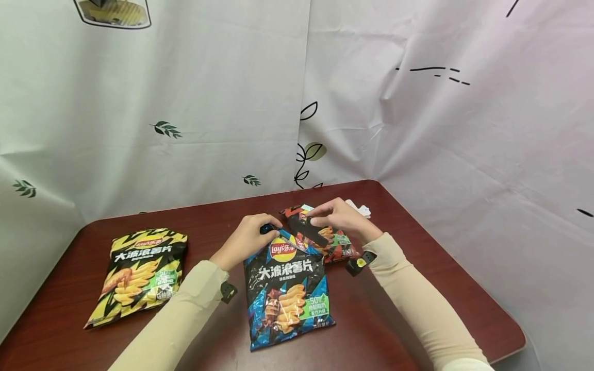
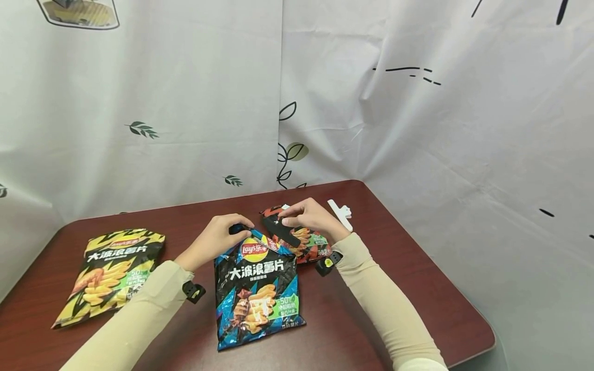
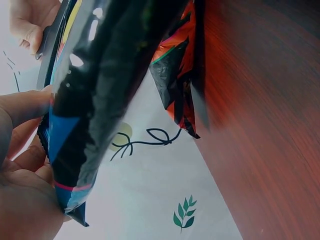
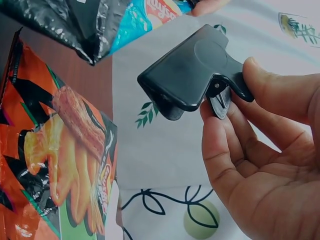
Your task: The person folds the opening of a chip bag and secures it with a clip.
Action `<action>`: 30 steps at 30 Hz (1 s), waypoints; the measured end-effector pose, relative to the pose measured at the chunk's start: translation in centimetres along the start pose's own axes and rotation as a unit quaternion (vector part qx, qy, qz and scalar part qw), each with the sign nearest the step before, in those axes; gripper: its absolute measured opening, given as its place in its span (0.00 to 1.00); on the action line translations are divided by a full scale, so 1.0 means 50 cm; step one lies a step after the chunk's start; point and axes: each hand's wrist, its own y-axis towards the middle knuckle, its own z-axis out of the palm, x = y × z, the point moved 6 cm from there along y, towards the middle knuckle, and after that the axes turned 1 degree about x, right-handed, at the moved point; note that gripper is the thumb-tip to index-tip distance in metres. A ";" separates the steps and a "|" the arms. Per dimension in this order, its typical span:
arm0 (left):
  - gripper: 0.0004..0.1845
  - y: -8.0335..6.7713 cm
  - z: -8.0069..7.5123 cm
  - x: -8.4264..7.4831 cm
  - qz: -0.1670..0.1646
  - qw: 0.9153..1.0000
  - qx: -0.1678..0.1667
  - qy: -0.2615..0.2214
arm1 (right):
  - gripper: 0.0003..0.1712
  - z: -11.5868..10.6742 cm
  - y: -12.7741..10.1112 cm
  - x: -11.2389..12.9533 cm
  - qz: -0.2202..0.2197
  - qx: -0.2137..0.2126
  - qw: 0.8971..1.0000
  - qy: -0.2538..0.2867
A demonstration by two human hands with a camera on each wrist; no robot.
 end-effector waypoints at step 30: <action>0.10 -0.003 -0.004 -0.004 0.002 1.000 -0.004 -0.002 | 0.16 0.019 0.010 0.005 0.004 0.011 1.000 0.002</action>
